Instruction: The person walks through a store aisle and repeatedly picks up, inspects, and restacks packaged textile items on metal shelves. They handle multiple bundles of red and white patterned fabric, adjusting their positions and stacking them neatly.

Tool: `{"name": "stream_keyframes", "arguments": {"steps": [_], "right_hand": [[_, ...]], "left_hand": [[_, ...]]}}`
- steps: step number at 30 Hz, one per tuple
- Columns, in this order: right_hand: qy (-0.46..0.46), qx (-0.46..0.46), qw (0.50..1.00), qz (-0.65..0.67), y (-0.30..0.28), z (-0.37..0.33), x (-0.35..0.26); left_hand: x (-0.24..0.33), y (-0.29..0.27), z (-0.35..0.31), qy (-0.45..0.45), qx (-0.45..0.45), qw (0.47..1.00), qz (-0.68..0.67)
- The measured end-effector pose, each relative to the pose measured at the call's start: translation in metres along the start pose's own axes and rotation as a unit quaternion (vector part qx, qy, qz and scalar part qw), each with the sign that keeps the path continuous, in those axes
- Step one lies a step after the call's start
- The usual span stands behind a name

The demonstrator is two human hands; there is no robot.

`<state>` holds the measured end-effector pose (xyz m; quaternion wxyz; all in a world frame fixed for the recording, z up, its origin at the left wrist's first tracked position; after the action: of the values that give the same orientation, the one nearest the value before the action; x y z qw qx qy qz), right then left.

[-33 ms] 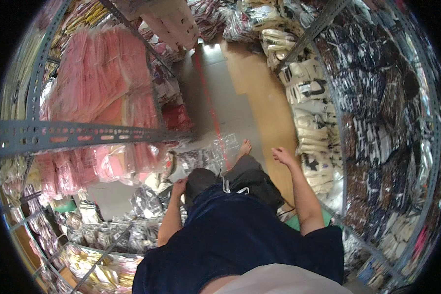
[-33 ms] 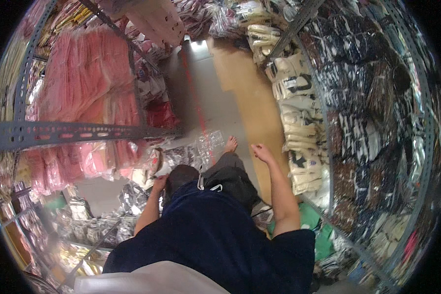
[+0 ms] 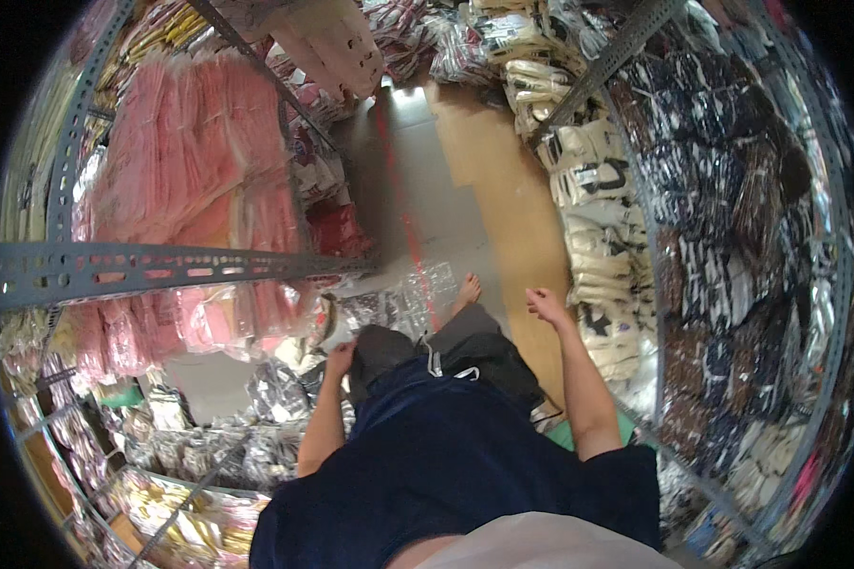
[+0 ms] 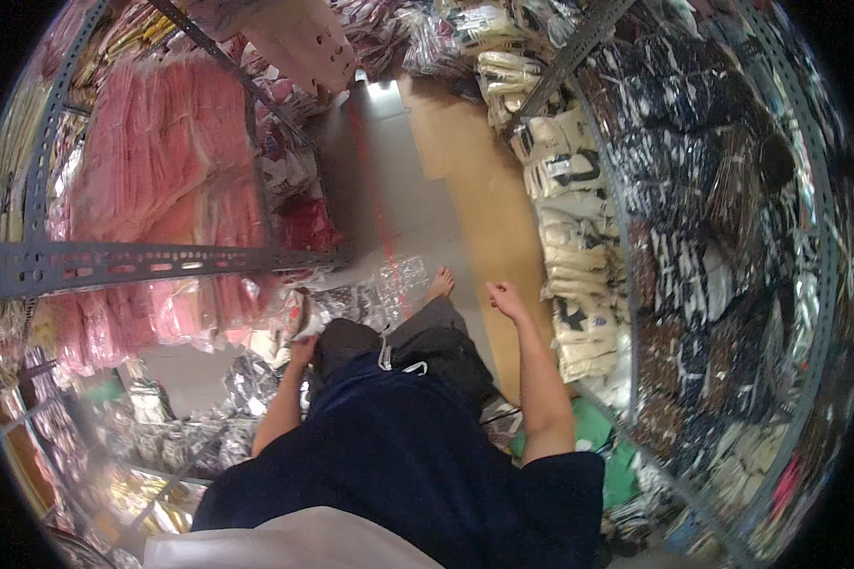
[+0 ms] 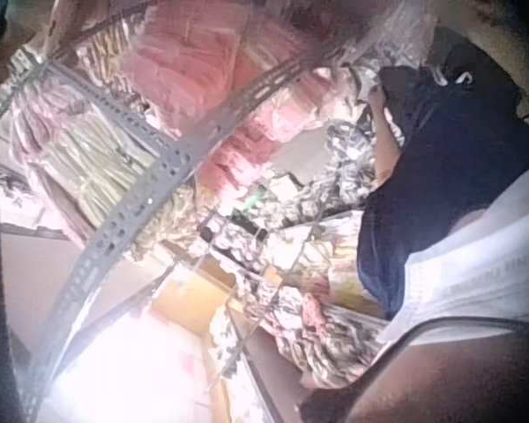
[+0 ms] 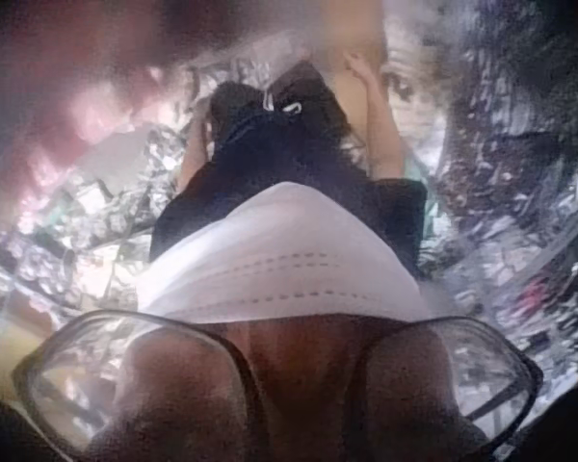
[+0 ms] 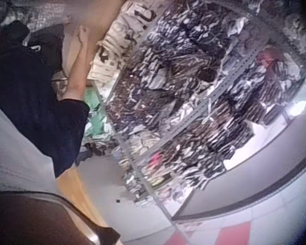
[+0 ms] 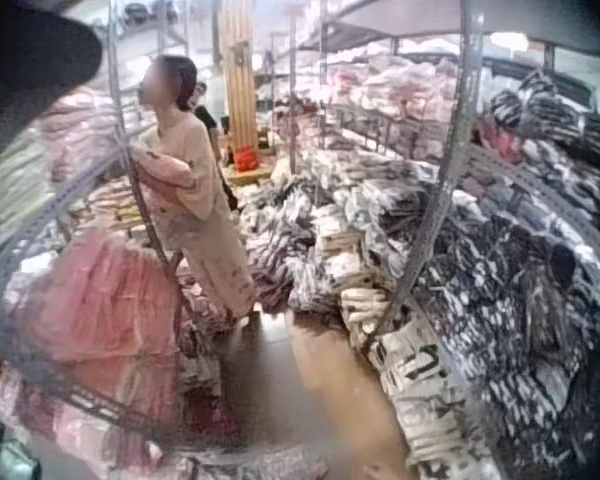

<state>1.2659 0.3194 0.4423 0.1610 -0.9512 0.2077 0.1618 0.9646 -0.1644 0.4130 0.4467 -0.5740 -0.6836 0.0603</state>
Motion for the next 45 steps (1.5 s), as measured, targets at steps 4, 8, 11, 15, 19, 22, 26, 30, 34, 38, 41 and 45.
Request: {"name": "stream_keyframes", "arguments": {"steps": [4, 8, 11, 15, 19, 22, 26, 30, 34, 38, 41, 45], "right_hand": [[0.020, -0.003, 0.999, 0.039, -0.034, 0.007, -0.015], [0.008, -0.027, 1.000, -0.003, -0.056, 0.047, -0.025], [0.004, -0.051, 0.999, -0.015, -0.078, 0.068, -0.043], [0.013, -0.056, 0.998, -0.039, -0.107, 0.091, -0.105], [0.069, 0.010, 0.997, -0.013, -0.157, 0.113, -0.154], [0.121, 0.005, 0.993, -0.007, -0.194, 0.115, -0.186], [0.061, -0.035, 0.996, -0.047, -0.215, 0.158, -0.265], [0.031, -0.051, 0.997, -0.039, -0.231, 0.195, -0.351], [-0.040, -0.110, 0.992, -0.055, -0.258, 0.253, -0.442], [-0.016, -0.144, 0.984, -0.105, -0.266, 0.299, -0.524], [-0.023, -0.185, 0.969, -0.165, -0.271, 0.330, -0.573], [-0.058, -0.149, 0.954, -0.253, -0.266, 0.369, -0.625]], "left_hand": [[0.072, -0.014, 0.046, -0.005, 0.019, 1.000, 0.021], [0.138, -0.005, 0.093, 0.030, 0.010, 0.999, -0.018], [0.167, 0.015, 0.135, -0.005, -0.026, 0.998, -0.052], [0.137, 0.041, 0.199, -0.060, -0.031, 0.998, -0.003], [0.173, 0.052, 0.247, -0.052, -0.033, 0.995, -0.075], [0.245, 0.036, 0.290, -0.064, -0.085, 0.994, -0.023], [0.321, -0.021, 0.363, 0.032, -0.042, 0.996, -0.077], [0.414, -0.063, 0.413, -0.018, 0.010, 0.985, -0.169], [0.462, -0.077, 0.448, -0.008, 0.068, 0.981, -0.184], [0.457, -0.053, 0.445, -0.058, 0.121, 0.975, -0.175], [0.448, -0.022, 0.425, -0.090, 0.122, 0.972, -0.180], [0.441, 0.021, 0.391, -0.158, 0.064, 0.963, -0.209]]}}
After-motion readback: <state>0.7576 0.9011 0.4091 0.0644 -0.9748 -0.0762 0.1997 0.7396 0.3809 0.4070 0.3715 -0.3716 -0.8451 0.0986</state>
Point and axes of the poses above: each hand's wrist, its own z-axis towards the middle knuckle, its own y-axis out of the palm, x = y × z, the point moved 2 cm from there along z, towards the middle knuckle, and after that the axes turned 10 degrees about y, right-handed, at the moved point
